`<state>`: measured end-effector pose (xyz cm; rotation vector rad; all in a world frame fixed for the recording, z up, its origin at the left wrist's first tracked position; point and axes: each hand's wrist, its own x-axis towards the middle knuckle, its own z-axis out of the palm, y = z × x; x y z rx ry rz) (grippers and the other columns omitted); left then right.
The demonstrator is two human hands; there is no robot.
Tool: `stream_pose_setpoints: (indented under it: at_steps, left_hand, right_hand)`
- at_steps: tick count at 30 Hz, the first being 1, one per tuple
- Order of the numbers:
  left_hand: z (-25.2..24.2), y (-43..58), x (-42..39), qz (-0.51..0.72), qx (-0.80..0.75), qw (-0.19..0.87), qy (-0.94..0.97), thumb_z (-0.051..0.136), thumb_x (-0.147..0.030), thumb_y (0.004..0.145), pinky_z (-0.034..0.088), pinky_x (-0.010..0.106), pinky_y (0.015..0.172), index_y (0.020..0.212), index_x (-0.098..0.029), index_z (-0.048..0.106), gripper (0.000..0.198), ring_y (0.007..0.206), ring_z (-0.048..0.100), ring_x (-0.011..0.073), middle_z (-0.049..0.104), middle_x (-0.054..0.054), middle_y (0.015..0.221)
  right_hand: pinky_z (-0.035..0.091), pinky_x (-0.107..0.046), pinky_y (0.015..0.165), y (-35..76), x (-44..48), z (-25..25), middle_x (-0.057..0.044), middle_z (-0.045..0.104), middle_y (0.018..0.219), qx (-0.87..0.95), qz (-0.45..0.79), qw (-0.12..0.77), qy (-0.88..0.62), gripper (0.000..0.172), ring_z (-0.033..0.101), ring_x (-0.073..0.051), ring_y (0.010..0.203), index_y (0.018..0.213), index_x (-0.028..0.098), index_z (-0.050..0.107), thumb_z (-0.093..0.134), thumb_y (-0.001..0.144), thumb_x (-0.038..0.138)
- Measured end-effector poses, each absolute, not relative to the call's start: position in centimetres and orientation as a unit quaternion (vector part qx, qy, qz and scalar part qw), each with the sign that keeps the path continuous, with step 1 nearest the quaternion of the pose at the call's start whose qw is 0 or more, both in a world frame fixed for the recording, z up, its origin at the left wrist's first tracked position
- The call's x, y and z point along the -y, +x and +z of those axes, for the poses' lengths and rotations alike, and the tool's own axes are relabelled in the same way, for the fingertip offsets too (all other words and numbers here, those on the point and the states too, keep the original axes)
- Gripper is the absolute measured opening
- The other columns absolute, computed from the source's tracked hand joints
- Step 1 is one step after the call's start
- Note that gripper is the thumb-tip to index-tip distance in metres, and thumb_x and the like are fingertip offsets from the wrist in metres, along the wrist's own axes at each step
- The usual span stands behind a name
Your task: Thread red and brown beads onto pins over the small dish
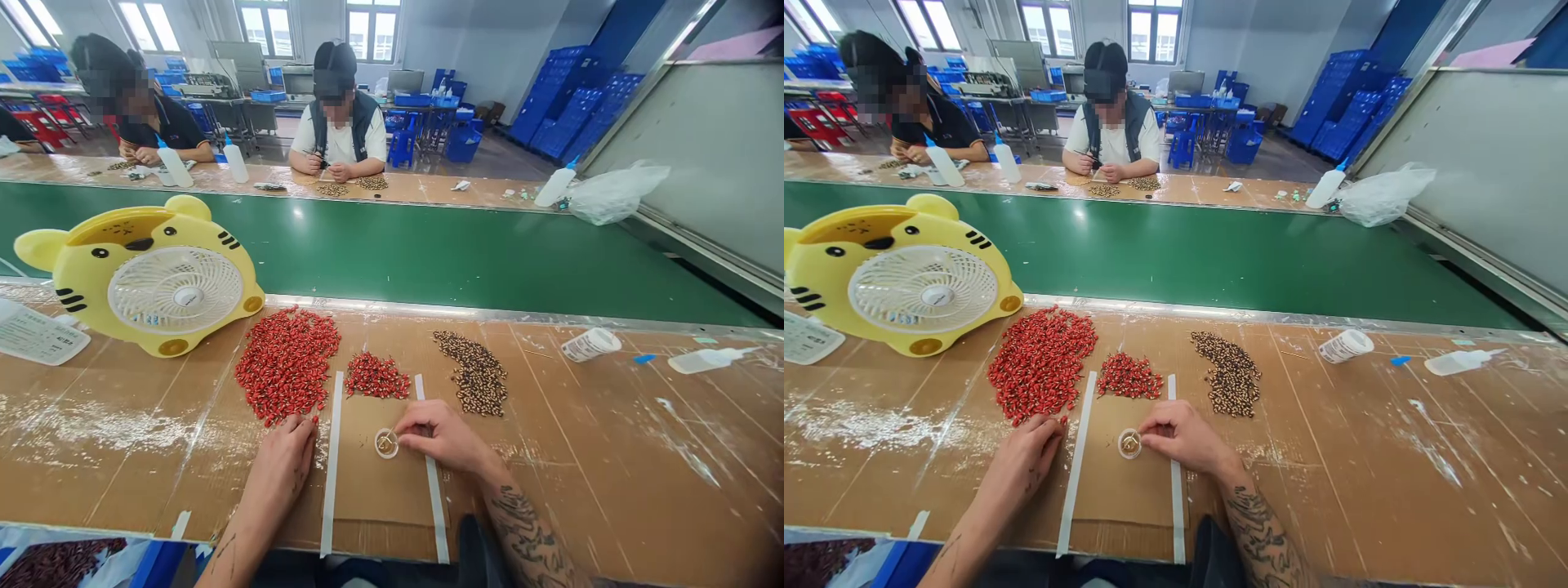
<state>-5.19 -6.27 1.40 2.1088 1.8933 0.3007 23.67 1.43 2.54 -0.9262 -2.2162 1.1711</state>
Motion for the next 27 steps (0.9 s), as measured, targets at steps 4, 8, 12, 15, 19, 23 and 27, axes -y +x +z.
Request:
stream_pose_setpoints:
  at_steps: [4, 8, 12, 15, 19, 23, 27]
  left_hand:
    - [1.0, -5.3, 6.3, 0.125, -0.645, 0.185, 0.731, 0.046, -0.01, 0.089, 0.046, 0.028, 0.066, 0.082, -0.021, 0.064, 0.023, 0.074, 0.066, 0.0214, 0.067, 0.005, 0.082]
    - [0.5, -5.7, 6.0, 0.163, -0.629, 0.211, 0.73, 0.047, -0.011, 0.087, 0.049, 0.029, 0.068, 0.084, -0.023, 0.068, 0.023, 0.075, 0.067, 0.021, 0.069, 0.005, 0.083]
    - [0.0, -5.8, 6.1, 0.213, -0.611, 0.21, 0.733, 0.045, -0.017, 0.091, 0.053, 0.03, 0.071, 0.088, -0.023, 0.071, 0.027, 0.079, 0.07, 0.0214, 0.072, 0.008, 0.089]
    - [-0.2, -5.7, 6.3, 0.271, -0.609, 0.165, 0.727, 0.046, -0.021, 0.093, 0.056, 0.032, 0.073, 0.092, -0.023, 0.072, 0.026, 0.083, 0.071, 0.0223, 0.073, 0.009, 0.095]
    - [0.1, -5.5, 6.6, 0.376, -0.61, 0.127, 0.685, 0.053, -0.024, 0.091, 0.056, 0.032, 0.079, 0.093, -0.023, 0.073, 0.02, 0.087, 0.071, 0.0215, 0.074, 0.008, 0.096]
    - [1.1, -4.2, 7.0, 0.473, -0.601, 0.225, 0.604, 0.062, -0.023, 0.087, 0.056, 0.029, 0.075, 0.086, -0.022, 0.075, 0.012, 0.085, 0.069, 0.0203, 0.073, 0.006, 0.09]
    - [1.3, -1.1, 7.7, 0.515, -0.536, 0.407, 0.531, 0.071, -0.022, 0.081, 0.056, 0.027, 0.07, 0.08, -0.02, 0.077, 0.006, 0.08, 0.069, 0.0201, 0.073, 0.006, 0.083]
  right_hand:
    - [0.04, -0.024, 0.058, 23.5, -1.5, 2.1, -0.002, 0.065, 0.068, 0.813, 0.42, 0.23, -0.33, 0.018, 0.054, -0.013, 0.062, 0.081, 0.019, 0.077, 0.065, 0.088, 0.03]
    - [0.04, -0.022, 0.053, 23.5, -1.5, 1.8, -0.001, 0.064, 0.069, 0.766, 0.448, 0.254, -0.384, 0.014, 0.053, -0.012, 0.059, 0.086, 0.017, 0.073, 0.072, 0.082, 0.031]
    - [0.042, -0.023, 0.054, 23.1, -1.3, 1.7, -0.002, 0.065, 0.071, 0.768, 0.451, 0.263, -0.37, 0.019, 0.055, -0.013, 0.061, 0.088, 0.018, 0.076, 0.071, 0.084, 0.036]
    - [0.041, -0.025, 0.056, 22.8, -1.3, 1.6, -0.003, 0.067, 0.068, 0.793, 0.425, 0.267, -0.345, 0.024, 0.054, -0.013, 0.061, 0.08, 0.018, 0.078, 0.066, 0.089, 0.038]
    - [0.042, -0.026, 0.059, 22.7, -1.2, 1.4, -0.004, 0.068, 0.069, 0.807, 0.404, 0.27, -0.336, 0.028, 0.056, -0.015, 0.065, 0.081, 0.019, 0.077, 0.063, 0.092, 0.04]
    - [0.044, -0.028, 0.065, 22.6, -1.1, 1.3, -0.005, 0.068, 0.07, 0.836, 0.382, 0.259, -0.296, 0.029, 0.058, -0.016, 0.067, 0.08, 0.019, 0.076, 0.062, 0.093, 0.041]
    - [0.042, -0.028, 0.063, 22.3, -0.8, 1.3, -0.004, 0.065, 0.068, 0.866, 0.338, 0.253, -0.267, 0.029, 0.056, -0.016, 0.066, 0.08, 0.019, 0.074, 0.059, 0.095, 0.039]
